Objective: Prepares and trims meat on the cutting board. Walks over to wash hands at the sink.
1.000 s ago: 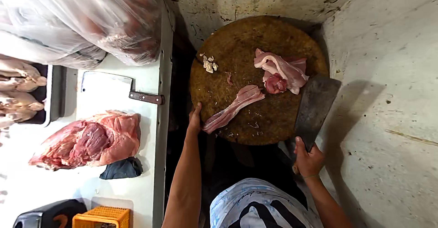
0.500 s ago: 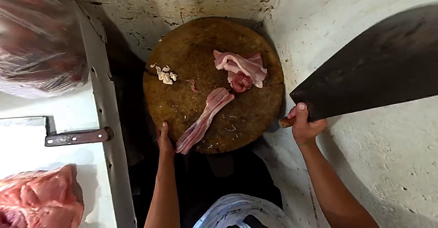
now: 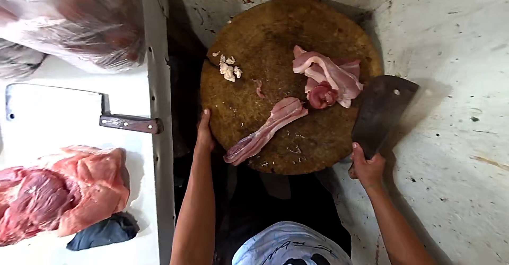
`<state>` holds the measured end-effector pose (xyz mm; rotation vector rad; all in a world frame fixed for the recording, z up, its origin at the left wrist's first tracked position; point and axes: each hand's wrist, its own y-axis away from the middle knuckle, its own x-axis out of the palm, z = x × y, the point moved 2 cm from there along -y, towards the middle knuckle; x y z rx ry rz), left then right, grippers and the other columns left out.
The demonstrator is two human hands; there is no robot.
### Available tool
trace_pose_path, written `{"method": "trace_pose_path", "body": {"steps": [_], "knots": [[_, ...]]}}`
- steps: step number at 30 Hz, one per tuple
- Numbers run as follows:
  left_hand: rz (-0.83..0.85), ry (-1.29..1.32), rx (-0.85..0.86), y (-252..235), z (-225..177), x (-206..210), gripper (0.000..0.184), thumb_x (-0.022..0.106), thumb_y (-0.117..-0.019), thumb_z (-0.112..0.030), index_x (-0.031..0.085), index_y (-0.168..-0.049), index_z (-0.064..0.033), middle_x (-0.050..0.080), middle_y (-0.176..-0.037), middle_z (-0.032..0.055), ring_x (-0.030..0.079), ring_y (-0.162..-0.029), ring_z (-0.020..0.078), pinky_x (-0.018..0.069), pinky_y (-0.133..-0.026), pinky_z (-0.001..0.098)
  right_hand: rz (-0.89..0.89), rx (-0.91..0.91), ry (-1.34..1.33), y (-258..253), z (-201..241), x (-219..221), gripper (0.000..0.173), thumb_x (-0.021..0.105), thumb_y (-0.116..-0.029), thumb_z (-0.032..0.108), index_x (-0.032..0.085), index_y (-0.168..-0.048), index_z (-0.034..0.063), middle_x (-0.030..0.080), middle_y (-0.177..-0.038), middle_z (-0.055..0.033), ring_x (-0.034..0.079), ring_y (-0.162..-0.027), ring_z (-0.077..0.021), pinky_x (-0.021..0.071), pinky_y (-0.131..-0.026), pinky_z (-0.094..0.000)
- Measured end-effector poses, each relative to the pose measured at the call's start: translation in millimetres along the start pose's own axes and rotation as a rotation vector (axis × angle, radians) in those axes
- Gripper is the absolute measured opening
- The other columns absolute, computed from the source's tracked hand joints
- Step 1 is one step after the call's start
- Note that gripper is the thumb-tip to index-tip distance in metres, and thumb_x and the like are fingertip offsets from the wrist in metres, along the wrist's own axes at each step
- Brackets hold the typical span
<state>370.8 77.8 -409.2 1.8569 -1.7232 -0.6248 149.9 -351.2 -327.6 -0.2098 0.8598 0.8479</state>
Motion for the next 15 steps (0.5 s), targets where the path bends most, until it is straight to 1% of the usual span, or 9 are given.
{"method": "trace_pose_path", "body": {"steps": [1,3,5,7,10,11,12,14,15], "knots": [[0.022,-0.038,0.018,-13,-12,-1,0.068,0.043,-0.1006,-0.062,0.043,-0.153,-0.0179,0.062,-0.137,0.0073,0.062,-0.121,0.0185,0.0540,-0.100,0.0459,0.042,0.082,-0.040,0,4,-2,0.034,0.061,-0.1011,0.025,0.065,-0.103,-0.0086,0.062,-0.072,-0.0017,0.060,-0.061,-0.0015,0.0551,-0.064,-0.0221],[0.057,-0.103,0.013,-38,-37,1,0.066,0.040,-0.1023,-0.062,0.047,-0.149,-0.0164,0.064,-0.135,0.0076,0.064,-0.120,0.0191,0.0553,-0.100,0.0467,0.045,0.163,-0.082,6,17,-10,0.029,0.062,-0.1003,0.021,0.065,-0.105,-0.0078,0.060,-0.069,0.0001,0.058,-0.057,-0.0010,0.0537,-0.059,-0.0216],[0.095,-0.153,-0.015,-61,-62,7,0.066,0.041,-0.1018,-0.064,0.050,-0.146,-0.0165,0.066,-0.131,0.0077,0.065,-0.117,0.0206,0.0561,-0.097,0.0483,-0.013,0.127,-0.111,22,37,-24,0.028,0.063,-0.0991,0.021,0.066,-0.104,-0.0069,0.060,-0.068,0.0024,0.058,-0.055,0.0000,0.0537,-0.056,-0.0203],[0.155,-0.210,-0.034,-78,-77,10,0.065,0.038,-0.1012,-0.067,0.052,-0.146,-0.0213,0.066,-0.132,0.0051,0.065,-0.118,0.0201,0.0557,-0.098,0.0492,-0.088,0.073,-0.198,59,55,-41,0.025,0.062,-0.0989,0.020,0.064,-0.100,-0.0045,0.061,-0.067,0.0068,0.059,-0.055,0.0009,0.0555,-0.055,-0.0199],[0.204,-0.316,-0.030,-99,-96,21,0.063,0.036,-0.1009,-0.069,0.054,-0.143,-0.0248,0.067,-0.127,0.0041,0.066,-0.114,0.0187,0.0560,-0.095,0.0483,-0.209,0.076,-0.347,108,71,-44,0.010,0.064,-0.0986,0.020,0.060,-0.100,0.0111,0.060,-0.065,0.0144,0.060,-0.054,0.0002,0.0565,-0.053,-0.0210],[0.220,-0.345,-0.029,-103,-100,25,0.062,0.036,-0.1012,-0.067,0.052,-0.144,-0.0265,0.067,-0.127,0.0037,0.066,-0.113,0.0179,0.0558,-0.094,0.0475,-0.230,0.112,-0.357,117,68,-35,0.008,0.064,-0.0976,0.020,0.059,-0.100,0.0132,0.060,-0.064,0.0150,0.059,-0.053,0.0007,0.0557,-0.052,-0.0207],[0.231,-0.352,-0.025,-106,-104,28,0.060,0.037,-0.1016,-0.066,0.050,-0.146,-0.0278,0.066,-0.128,0.0034,0.066,-0.113,0.0176,0.0556,-0.094,0.0474,-0.237,0.152,-0.326,121,57,-21,0.012,0.065,-0.0966,0.019,0.060,-0.102,0.0101,0.060,-0.064,0.0125,0.059,-0.052,0.0002,0.0557,-0.051,-0.0214],[0.243,-0.344,0.019,-106,-107,32,0.054,0.038,-0.1032,-0.060,0.047,-0.148,-0.0305,0.067,-0.124,-0.0015,0.067,-0.108,0.0110,0.0577,-0.091,0.0401,-0.167,0.215,-0.146,118,20,13,0.032,0.068,-0.0961,0.021,0.066,-0.107,-0.0091,0.066,-0.071,-0.0069,0.064,-0.058,-0.0107,0.0590,-0.059,-0.0335],[0.238,-0.318,0.050,-104,-107,34,0.050,0.040,-0.1034,-0.055,0.047,-0.146,-0.0310,0.068,-0.120,-0.0049,0.068,-0.104,0.0070,0.0589,-0.088,0.0353,-0.126,0.238,-0.053,112,7,24,0.035,0.069,-0.0951,0.022,0.068,-0.107,-0.0111,0.069,-0.074,-0.0127,0.066,-0.062,-0.0139,0.0590,-0.063,-0.0368]]}}
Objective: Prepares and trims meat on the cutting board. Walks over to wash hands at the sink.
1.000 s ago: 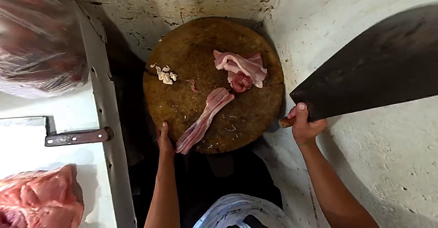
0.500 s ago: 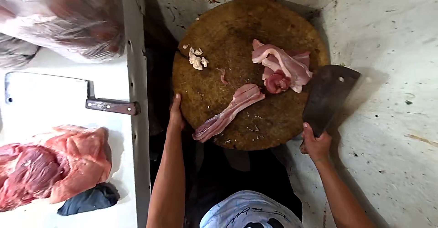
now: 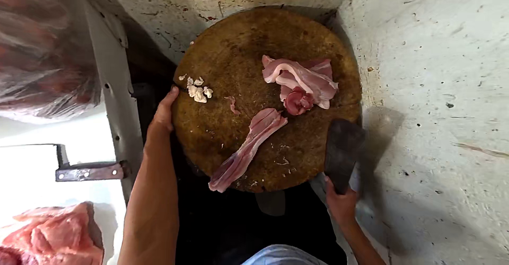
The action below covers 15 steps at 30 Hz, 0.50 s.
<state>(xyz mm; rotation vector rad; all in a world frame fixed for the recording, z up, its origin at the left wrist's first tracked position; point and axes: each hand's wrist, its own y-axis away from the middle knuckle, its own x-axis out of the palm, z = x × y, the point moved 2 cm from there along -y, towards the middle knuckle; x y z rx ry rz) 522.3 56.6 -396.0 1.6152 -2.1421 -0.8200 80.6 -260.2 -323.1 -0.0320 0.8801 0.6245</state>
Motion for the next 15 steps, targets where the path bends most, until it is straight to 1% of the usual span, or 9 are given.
{"method": "trace_pose_path", "body": {"steps": [1,2,4,6,8,9,11,13,15], "knots": [[-0.033,0.037,0.035,-1,-1,2,0.044,0.042,-0.1028,-0.051,0.051,-0.141,-0.0305,0.070,-0.114,-0.0078,0.069,-0.100,0.0040,0.0599,-0.085,0.0314,0.021,0.002,0.050,-9,-6,7,0.036,0.068,-0.0945,0.024,0.069,-0.107,-0.0093,0.070,-0.076,-0.0119,0.067,-0.065,-0.0109,0.0593,-0.066,-0.0335],[-0.061,0.075,0.062,-3,-1,2,0.040,0.045,-0.1018,-0.048,0.054,-0.136,-0.0292,0.071,-0.111,-0.0089,0.069,-0.097,0.0030,0.0602,-0.083,0.0300,0.023,-0.007,0.063,-15,-8,11,0.035,0.068,-0.0938,0.025,0.070,-0.105,-0.0080,0.070,-0.075,-0.0103,0.067,-0.064,-0.0077,0.0586,-0.064,-0.0298],[-0.072,0.083,0.061,2,6,1,0.042,0.047,-0.1005,-0.046,0.053,-0.138,-0.0298,0.070,-0.112,-0.0107,0.068,-0.098,0.0012,0.0598,-0.083,0.0282,-0.008,0.000,0.049,-8,-12,9,0.033,0.069,-0.0930,0.026,0.070,-0.100,-0.0071,0.068,-0.071,-0.0066,0.063,-0.059,-0.0023,0.0558,-0.060,-0.0232],[-0.082,0.085,0.061,1,7,1,0.044,0.048,-0.0991,-0.049,0.052,-0.139,-0.0313,0.069,-0.113,-0.0110,0.068,-0.100,0.0012,0.0598,-0.084,0.0282,-0.071,-0.034,0.015,-13,-16,14,0.033,0.071,-0.0920,0.025,0.070,-0.097,-0.0076,0.068,-0.069,-0.0045,0.062,-0.058,0.0025,0.0549,-0.059,-0.0179],[-0.098,0.093,0.040,13,18,0,0.045,0.051,-0.0976,-0.054,0.054,-0.136,-0.0319,0.070,-0.112,-0.0109,0.069,-0.098,0.0024,0.0607,-0.082,0.0288,-0.097,-0.067,0.033,-14,-19,9,0.034,0.071,-0.0918,0.025,0.070,-0.097,-0.0089,0.070,-0.073,-0.0059,0.064,-0.063,0.0051,0.0548,-0.064,-0.0144],[-0.110,0.115,0.039,21,24,1,0.047,0.056,-0.0957,-0.058,0.057,-0.135,-0.0324,0.072,-0.112,-0.0102,0.070,-0.098,0.0037,0.0612,-0.081,0.0299,-0.110,-0.089,0.054,-19,-19,6,0.035,0.072,-0.0908,0.025,0.071,-0.096,-0.0095,0.071,-0.074,-0.0075,0.065,-0.065,0.0050,0.0547,-0.066,-0.0141],[-0.159,0.152,0.028,42,39,8,0.047,0.056,-0.0949,-0.059,0.057,-0.134,-0.0327,0.071,-0.112,-0.0109,0.070,-0.099,0.0035,0.0614,-0.082,0.0298,-0.125,-0.128,0.105,-36,-18,-5,0.035,0.073,-0.0902,0.025,0.071,-0.095,-0.0102,0.072,-0.076,-0.0111,0.068,-0.069,0.0010,0.0563,-0.069,-0.0166],[-0.222,0.175,0.044,66,54,16,0.045,0.048,-0.0998,-0.053,0.053,-0.138,-0.0286,0.071,-0.114,-0.0104,0.069,-0.102,0.0031,0.0607,-0.085,0.0296,-0.131,-0.154,0.168,-59,-16,-13,0.037,0.074,-0.0903,0.026,0.070,-0.092,-0.0107,0.071,-0.075,-0.0164,0.070,-0.069,-0.0105,0.0586,-0.069,-0.0280],[-0.262,0.201,0.069,84,66,28,0.045,0.041,-0.1001,-0.048,0.050,-0.136,-0.0233,0.071,-0.111,-0.0103,0.069,-0.100,0.0017,0.0610,-0.086,0.0278,-0.125,-0.168,0.236,-80,-13,-22,0.039,0.073,-0.0913,0.030,0.070,-0.091,-0.0094,0.069,-0.073,-0.0181,0.069,-0.065,-0.0173,0.0578,-0.065,-0.0360]]}}
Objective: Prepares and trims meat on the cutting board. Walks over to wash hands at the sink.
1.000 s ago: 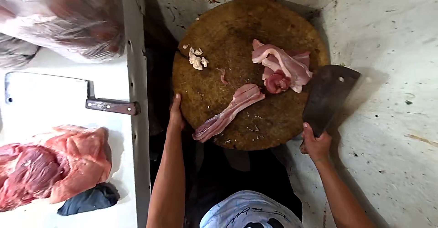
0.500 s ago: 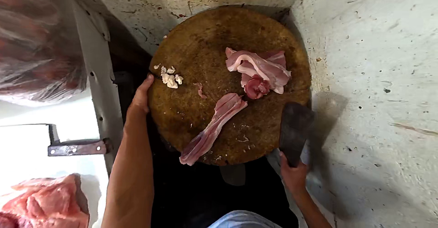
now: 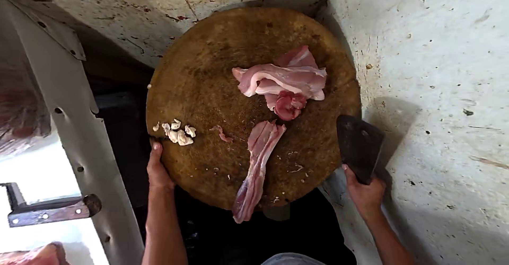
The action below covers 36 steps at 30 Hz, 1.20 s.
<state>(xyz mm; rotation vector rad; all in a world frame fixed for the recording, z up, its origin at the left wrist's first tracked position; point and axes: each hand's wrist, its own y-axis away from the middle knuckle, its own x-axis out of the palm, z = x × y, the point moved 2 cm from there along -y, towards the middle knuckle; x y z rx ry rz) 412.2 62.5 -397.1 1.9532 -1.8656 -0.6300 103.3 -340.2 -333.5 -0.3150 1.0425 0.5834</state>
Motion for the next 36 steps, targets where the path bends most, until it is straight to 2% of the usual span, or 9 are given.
{"method": "trace_pose_path", "body": {"steps": [6,10,13,17,22,30,33,34,36], "knots": [[-0.045,0.091,0.041,10,13,1,0.049,0.042,-0.0994,-0.054,0.052,-0.136,-0.0231,0.070,-0.113,-0.0069,0.069,-0.102,0.0048,0.0606,-0.087,0.0328,0.272,0.086,0.169,-40,38,-24,0.037,0.067,-0.0981,0.030,0.070,-0.104,-0.0066,0.067,-0.076,-0.0247,0.066,-0.070,-0.0414,0.0494,-0.066,-0.0638],[0.047,0.119,-0.004,2,11,-2,0.051,0.044,-0.0976,-0.061,0.057,-0.132,-0.0253,0.073,-0.111,-0.0055,0.071,-0.101,0.0080,0.0620,-0.085,0.0362,0.168,0.131,-0.139,2,59,-48,0.036,0.069,-0.0951,0.029,0.069,-0.100,-0.0064,0.066,-0.070,-0.0061,0.062,-0.055,-0.0104,0.0566,-0.056,-0.0350],[0.062,0.094,-0.052,0,16,-10,0.055,0.046,-0.0941,-0.065,0.055,-0.131,-0.0261,0.072,-0.108,-0.0064,0.070,-0.098,0.0062,0.0617,-0.082,0.0346,-0.009,0.126,-0.409,52,56,-39,0.031,0.073,-0.0920,0.018,0.059,-0.108,-0.0040,0.066,-0.079,0.0082,0.064,-0.063,0.0044,0.0598,-0.061,-0.0191],[0.062,0.161,0.015,-4,19,-9,0.048,0.054,-0.0911,-0.061,0.059,-0.123,-0.0261,0.074,-0.101,-0.0081,0.072,-0.091,0.0044,0.0625,-0.077,0.0308,0.053,0.112,-0.247,78,22,14,0.032,0.072,-0.0921,0.018,0.069,-0.096,-0.0137,0.071,-0.077,-0.0117,0.067,-0.067,-0.0026,0.0581,-0.068,-0.0228],[0.003,0.251,0.078,4,25,-2,0.045,0.066,-0.0855,-0.056,0.063,-0.119,-0.0261,0.075,-0.100,-0.0076,0.072,-0.090,0.0041,0.0626,-0.076,0.0287,-0.026,0.101,-0.240,72,18,23,0.028,0.077,-0.0863,0.008,0.067,-0.097,-0.0159,0.074,-0.088,-0.0113,0.070,-0.084,0.0064,0.0557,-0.083,-0.0125],[-0.127,0.310,0.049,34,49,6,0.060,0.063,-0.0860,-0.063,0.058,-0.128,-0.0203,0.075,-0.102,-0.0030,0.073,-0.092,0.0079,0.0633,-0.079,0.0332,0.108,0.175,-0.091,20,16,5,0.039,0.077,-0.0908,0.020,0.067,-0.103,-0.0156,0.070,-0.086,-0.0188,0.067,-0.075,-0.0046,0.0568,-0.080,-0.0246],[-0.287,-0.193,0.148,37,34,-9,0.061,0.049,-0.1013,-0.048,0.054,-0.143,-0.0048,0.062,-0.138,0.0063,0.059,-0.125,0.0120,0.0499,-0.106,0.0354,0.207,0.192,-0.063,18,18,-1,0.040,0.074,-0.0935,0.022,0.066,-0.104,-0.0161,0.068,-0.084,-0.0244,0.064,-0.070,-0.0197,0.0559,-0.076,-0.0435],[-0.315,-0.433,0.260,41,23,-13,0.059,0.052,-0.1022,-0.042,0.055,-0.144,-0.0004,0.052,-0.149,0.0146,0.049,-0.138,0.0219,0.0411,-0.115,0.0424,0.230,0.195,-0.050,16,20,-5,0.039,0.074,-0.0940,0.022,0.067,-0.104,-0.0157,0.067,-0.084,-0.0263,0.065,-0.070,-0.0255,0.0547,-0.076,-0.0499],[-0.272,-0.773,0.515,51,-6,-3,0.055,0.061,-0.0998,-0.037,0.058,-0.140,0.0006,0.047,-0.150,0.0268,0.044,-0.142,0.0394,0.0377,-0.116,0.0556,0.256,0.204,-0.024,13,26,-8,0.037,0.074,-0.0947,0.021,0.068,-0.107,-0.0138,0.069,-0.089,-0.0294,0.068,-0.078,-0.0352,0.0532,-0.081,-0.0586]]}}
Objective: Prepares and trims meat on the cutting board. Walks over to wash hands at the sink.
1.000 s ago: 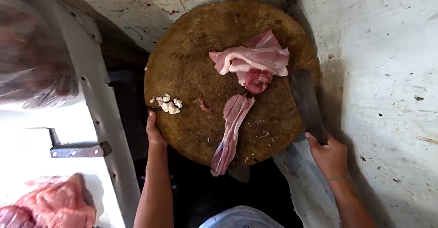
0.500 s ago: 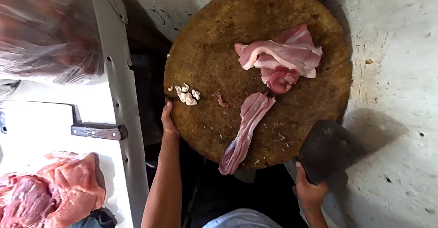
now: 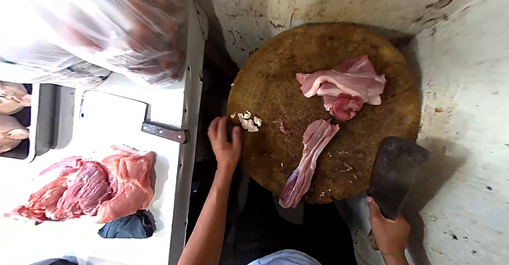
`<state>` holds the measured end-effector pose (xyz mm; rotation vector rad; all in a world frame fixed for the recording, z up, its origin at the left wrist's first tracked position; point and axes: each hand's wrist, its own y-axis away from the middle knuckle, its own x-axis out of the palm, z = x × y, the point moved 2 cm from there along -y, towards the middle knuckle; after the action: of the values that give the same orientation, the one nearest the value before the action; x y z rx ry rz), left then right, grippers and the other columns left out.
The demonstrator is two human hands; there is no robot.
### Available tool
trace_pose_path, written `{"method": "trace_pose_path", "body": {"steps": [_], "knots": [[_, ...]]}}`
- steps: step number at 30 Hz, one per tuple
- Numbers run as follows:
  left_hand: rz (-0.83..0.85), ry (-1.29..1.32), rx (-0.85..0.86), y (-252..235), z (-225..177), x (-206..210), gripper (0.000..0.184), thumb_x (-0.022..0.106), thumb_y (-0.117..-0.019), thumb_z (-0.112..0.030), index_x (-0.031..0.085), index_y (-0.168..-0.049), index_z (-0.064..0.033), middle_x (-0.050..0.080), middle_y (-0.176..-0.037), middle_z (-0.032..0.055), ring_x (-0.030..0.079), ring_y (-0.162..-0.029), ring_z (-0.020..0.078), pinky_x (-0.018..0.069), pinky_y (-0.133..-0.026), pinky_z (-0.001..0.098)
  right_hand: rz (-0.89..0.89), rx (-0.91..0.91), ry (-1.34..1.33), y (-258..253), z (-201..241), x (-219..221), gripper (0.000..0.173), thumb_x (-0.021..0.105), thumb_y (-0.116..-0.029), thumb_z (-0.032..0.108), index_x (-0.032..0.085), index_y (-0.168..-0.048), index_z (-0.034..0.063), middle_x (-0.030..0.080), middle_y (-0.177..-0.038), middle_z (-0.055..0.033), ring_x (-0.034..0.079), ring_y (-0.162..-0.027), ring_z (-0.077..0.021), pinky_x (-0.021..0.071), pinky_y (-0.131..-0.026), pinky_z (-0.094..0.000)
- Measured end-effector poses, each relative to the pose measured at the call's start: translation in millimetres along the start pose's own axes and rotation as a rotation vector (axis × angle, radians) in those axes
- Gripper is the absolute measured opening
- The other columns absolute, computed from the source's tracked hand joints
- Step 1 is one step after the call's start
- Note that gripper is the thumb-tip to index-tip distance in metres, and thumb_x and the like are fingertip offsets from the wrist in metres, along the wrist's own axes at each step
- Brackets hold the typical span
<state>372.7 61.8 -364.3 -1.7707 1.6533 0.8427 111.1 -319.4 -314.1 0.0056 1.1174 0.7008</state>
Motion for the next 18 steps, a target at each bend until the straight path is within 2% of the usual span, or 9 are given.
{"method": "trace_pose_path", "body": {"steps": [2,4,5,7,9,11,14,16,18], "knots": [[0.129,-0.126,0.212,0,-33,10,0.051,0.066,-0.0968,-0.040,0.064,-0.137,-0.0090,0.048,-0.152,0.0242,0.038,-0.146,0.0433,0.0304,-0.119,0.0627,0.004,0.028,0.028,2,2,-2,0.037,0.074,-0.0952,0.022,0.069,-0.108,-0.0127,0.069,-0.093,-0.0309,0.068,-0.087,-0.0407,0.0512,-0.085,-0.0623],[0.229,-0.200,0.461,-1,-42,35,0.041,0.062,-0.1003,-0.039,0.068,-0.135,-0.0184,0.051,-0.153,0.0187,0.035,-0.149,0.0436,0.0218,-0.120,0.0683,0.007,0.035,0.036,4,3,-2,0.038,0.075,-0.0950,0.022,0.069,-0.109,-0.0122,0.069,-0.094,-0.0314,0.068,-0.091,-0.0429,0.0500,-0.088,-0.0637],[0.242,-0.210,0.595,-5,-39,45,0.037,0.058,-0.1027,-0.036,0.068,-0.134,-0.0184,0.053,-0.151,0.0173,0.037,-0.148,0.0435,0.0211,-0.120,0.0701,0.007,0.030,0.037,4,3,-1,0.038,0.075,-0.0951,0.023,0.069,-0.110,-0.0121,0.069,-0.095,-0.0318,0.068,-0.093,-0.0436,0.0498,-0.089,-0.0641],[0.225,-0.214,0.788,-20,-32,49,0.030,0.056,-0.1048,-0.030,0.071,-0.126,-0.0152,0.060,-0.142,0.0171,0.046,-0.142,0.0425,0.0269,-0.117,0.0707,-0.002,0.014,0.043,1,2,0,0.038,0.075,-0.0952,0.023,0.069,-0.110,-0.0118,0.069,-0.095,-0.0322,0.068,-0.093,-0.0437,0.0497,-0.088,-0.0639],[0.214,-0.212,0.860,-38,-27,41,0.023,0.057,-0.1042,-0.024,0.073,-0.115,-0.0124,0.064,-0.134,0.0160,0.052,-0.136,0.0410,0.0292,-0.116,0.0700,-0.003,0.022,0.051,2,0,1,0.037,0.075,-0.0955,0.023,0.069,-0.109,-0.0115,0.069,-0.095,-0.0320,0.068,-0.091,-0.0435,0.0497,-0.087,-0.0639],[0.221,-0.210,0.835,-59,-23,34,0.020,0.056,-0.1037,-0.019,0.072,-0.109,-0.0086,0.065,-0.132,0.0164,0.053,-0.135,0.0404,0.0325,-0.116,0.0660,-0.001,0.028,0.056,1,-1,1,0.037,0.075,-0.0955,0.023,0.069,-0.107,-0.0113,0.069,-0.093,-0.0312,0.068,-0.087,-0.0423,0.0502,-0.085,-0.0637],[0.141,-0.043,0.658,-86,-20,31,0.020,0.055,-0.1031,-0.012,0.071,-0.103,0.0002,0.068,-0.122,0.0195,0.061,-0.123,0.0389,0.0461,-0.106,0.0551,-0.003,0.034,0.037,1,-4,2,0.037,0.076,-0.0948,0.024,0.069,-0.107,-0.0104,0.068,-0.086,-0.0267,0.065,-0.073,-0.0348,0.0517,-0.074,-0.0594],[0.067,0.159,0.452,-97,-24,25,0.026,0.050,-0.1057,-0.011,0.070,-0.108,0.0064,0.069,-0.114,0.0219,0.065,-0.115,0.0346,0.0494,-0.104,0.0478,-0.001,0.039,0.024,-1,-5,4,0.037,0.076,-0.0948,0.024,0.068,-0.107,-0.0102,0.067,-0.085,-0.0250,0.063,-0.068,-0.0311,0.0527,-0.070,-0.0568],[0.035,0.306,0.286,-93,-32,16,0.030,0.045,-0.1093,-0.013,0.068,-0.115,0.0055,0.070,-0.112,0.0201,0.068,-0.108,0.0258,0.0536,-0.099,0.0397,0.005,0.046,0.026,-2,-6,4,0.037,0.076,-0.0948,0.024,0.068,-0.107,-0.0105,0.067,-0.084,-0.0249,0.063,-0.068,-0.0304,0.0525,-0.070,-0.0561]]}}
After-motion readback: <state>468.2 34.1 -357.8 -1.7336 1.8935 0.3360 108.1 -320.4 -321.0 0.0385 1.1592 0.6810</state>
